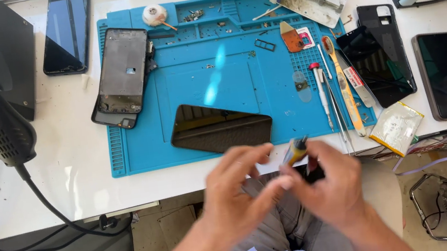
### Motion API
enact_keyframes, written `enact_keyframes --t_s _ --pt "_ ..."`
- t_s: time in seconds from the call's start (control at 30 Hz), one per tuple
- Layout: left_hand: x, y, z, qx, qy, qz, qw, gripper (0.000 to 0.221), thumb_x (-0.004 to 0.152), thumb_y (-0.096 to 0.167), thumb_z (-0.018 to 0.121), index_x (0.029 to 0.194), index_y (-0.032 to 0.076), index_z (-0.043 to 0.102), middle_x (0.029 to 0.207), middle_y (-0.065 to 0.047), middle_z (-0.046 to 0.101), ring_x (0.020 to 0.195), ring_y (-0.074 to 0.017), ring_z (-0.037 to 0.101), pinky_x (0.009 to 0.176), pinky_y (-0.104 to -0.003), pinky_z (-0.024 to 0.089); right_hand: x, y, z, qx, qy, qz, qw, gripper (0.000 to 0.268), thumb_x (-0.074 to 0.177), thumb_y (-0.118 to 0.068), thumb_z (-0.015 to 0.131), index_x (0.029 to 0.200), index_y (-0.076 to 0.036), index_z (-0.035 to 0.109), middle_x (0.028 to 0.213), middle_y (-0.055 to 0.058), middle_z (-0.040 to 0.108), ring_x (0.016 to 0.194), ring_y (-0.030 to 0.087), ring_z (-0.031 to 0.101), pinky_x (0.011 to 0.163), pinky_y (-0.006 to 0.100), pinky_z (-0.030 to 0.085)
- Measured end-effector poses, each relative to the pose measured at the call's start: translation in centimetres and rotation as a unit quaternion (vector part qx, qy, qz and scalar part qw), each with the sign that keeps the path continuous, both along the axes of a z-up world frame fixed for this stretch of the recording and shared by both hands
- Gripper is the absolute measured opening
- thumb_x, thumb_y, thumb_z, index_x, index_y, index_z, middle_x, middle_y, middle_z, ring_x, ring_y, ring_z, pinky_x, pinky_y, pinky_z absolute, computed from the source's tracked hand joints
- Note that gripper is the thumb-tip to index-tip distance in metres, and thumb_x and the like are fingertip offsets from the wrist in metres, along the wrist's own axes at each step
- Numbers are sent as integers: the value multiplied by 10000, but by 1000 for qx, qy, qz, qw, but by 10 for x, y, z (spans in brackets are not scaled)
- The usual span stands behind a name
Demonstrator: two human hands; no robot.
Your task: Cleaning a mobile phone screen and applying adhesive during a repair process
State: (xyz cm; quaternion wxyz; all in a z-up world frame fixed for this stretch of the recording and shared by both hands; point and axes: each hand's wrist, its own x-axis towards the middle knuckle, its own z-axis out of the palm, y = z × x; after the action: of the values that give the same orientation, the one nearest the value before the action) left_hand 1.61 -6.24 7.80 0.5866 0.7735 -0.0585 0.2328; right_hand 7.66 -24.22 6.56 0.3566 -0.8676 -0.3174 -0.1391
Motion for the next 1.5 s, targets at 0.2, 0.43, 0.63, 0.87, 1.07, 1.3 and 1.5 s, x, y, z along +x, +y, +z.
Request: enact_keyframes --t_s 0.2,0.43,0.63,0.87,1.07,1.3,1.5 --pt "38 113 19 345 28 1 938 607 936 478 718 1344 41 612 1156 -112 705 996 -278 633 748 -417 519 133 48 18 16 -17 -13 1000 187 998 -187 735 1007 -11 673 869 118 683 674 194 599 588 356 477" --pt "73 158 25 437 251 -140 852 1130 701 577 934 1570 137 362 1526 -105 447 1334 -342 400 1053 -531 353 258 120 0 40 -38 -10 998 223 968 -118 811 1072 17 667 926 116 750 766 196 720 667 332 616" --pt "87 169 23 479 288 -195 806 1141 551 459 1036 1475 168 432 1356 -104 471 1186 -339 450 949 -454 413 288 141 -19 48 -55 -9 997 253 945 -110 838 1067 23 661 914 149 781 757 228 768 654 346 650" --pt "88 175 7 527 239 -195 792 1145 505 234 962 1492 113 393 1331 -119 482 1131 -350 484 906 -484 407 293 138 -29 24 -107 10 994 253 983 -60 840 1110 26 639 913 158 764 756 239 769 640 343 655" --pt "85 180 7 492 203 -206 821 1012 540 70 843 1465 107 433 1215 -58 542 1074 -302 525 936 -488 336 317 128 -56 -12 -126 4 992 264 1054 -122 817 1201 -51 610 1018 172 676 886 309 722 744 428 580" --pt "86 184 8 450 227 -234 831 1036 624 71 854 1544 117 379 1230 -35 566 1129 -270 506 1006 -481 270 325 125 -61 -24 -163 35 986 108 1091 -104 741 1098 -78 637 909 133 645 774 290 626 652 461 479" --pt "88 187 6 437 250 -233 832 1094 610 145 909 1564 149 373 1201 -24 575 1107 -265 499 1022 -466 266 319 132 -51 -14 -146 25 989 114 1085 -146 726 1090 -89 628 900 117 670 778 262 663 647 425 504"
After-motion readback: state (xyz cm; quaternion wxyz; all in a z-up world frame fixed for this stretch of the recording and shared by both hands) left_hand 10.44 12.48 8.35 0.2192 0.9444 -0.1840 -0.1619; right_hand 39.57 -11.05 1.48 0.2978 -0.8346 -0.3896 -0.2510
